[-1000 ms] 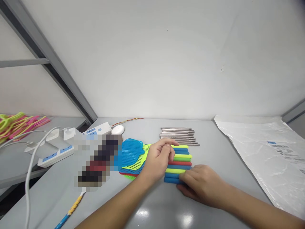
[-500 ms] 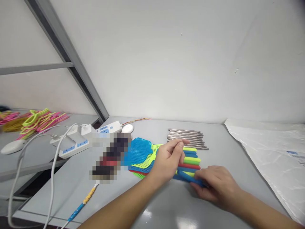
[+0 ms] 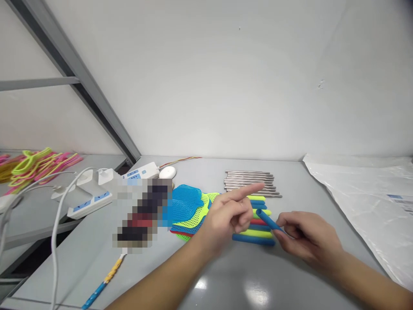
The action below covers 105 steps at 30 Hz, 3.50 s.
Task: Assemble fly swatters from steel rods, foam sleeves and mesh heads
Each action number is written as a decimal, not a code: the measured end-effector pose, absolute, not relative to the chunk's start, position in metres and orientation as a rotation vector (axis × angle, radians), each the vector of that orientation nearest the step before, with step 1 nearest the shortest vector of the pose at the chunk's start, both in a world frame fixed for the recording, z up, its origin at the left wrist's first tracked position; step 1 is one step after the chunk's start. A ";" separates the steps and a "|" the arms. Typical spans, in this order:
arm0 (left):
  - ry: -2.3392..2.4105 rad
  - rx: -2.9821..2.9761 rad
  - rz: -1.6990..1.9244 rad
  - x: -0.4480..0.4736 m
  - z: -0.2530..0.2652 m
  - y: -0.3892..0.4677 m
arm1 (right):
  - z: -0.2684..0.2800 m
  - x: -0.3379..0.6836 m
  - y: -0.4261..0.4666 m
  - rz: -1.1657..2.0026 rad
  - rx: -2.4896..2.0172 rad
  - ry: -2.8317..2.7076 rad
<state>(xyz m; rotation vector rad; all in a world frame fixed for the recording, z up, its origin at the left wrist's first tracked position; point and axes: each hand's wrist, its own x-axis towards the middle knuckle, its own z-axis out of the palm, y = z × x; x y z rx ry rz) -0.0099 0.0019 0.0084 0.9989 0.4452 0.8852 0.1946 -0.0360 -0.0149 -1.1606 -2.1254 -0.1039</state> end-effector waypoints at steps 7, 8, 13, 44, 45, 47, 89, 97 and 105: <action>0.466 1.029 0.784 -0.009 0.009 -0.001 | -0.010 0.197 -0.037 0.084 -1.205 -2.076; 0.459 1.023 0.771 -0.009 0.010 -0.001 | -0.008 0.197 -0.037 0.123 -1.217 -2.083; 0.376 1.010 0.704 -0.008 0.009 0.000 | -0.006 0.195 -0.037 0.288 -1.254 -2.063; 0.687 1.338 0.645 -0.001 0.004 -0.001 | -0.024 0.190 -0.041 0.732 -1.091 -1.827; 0.705 1.365 0.650 0.000 0.004 -0.002 | -0.024 0.190 -0.042 0.742 -1.097 -1.823; 0.732 1.397 0.664 0.001 0.003 -0.002 | -0.024 0.189 -0.043 0.757 -1.111 -1.819; 0.789 1.325 0.949 0.000 0.012 -0.012 | 0.002 0.226 0.109 0.407 -1.713 -2.173; 0.772 1.315 0.952 -0.001 0.004 -0.009 | -0.005 0.204 0.150 0.529 -1.541 -2.437; 0.759 1.235 0.930 0.001 -0.001 -0.010 | -0.006 0.206 0.158 0.523 -1.530 -2.500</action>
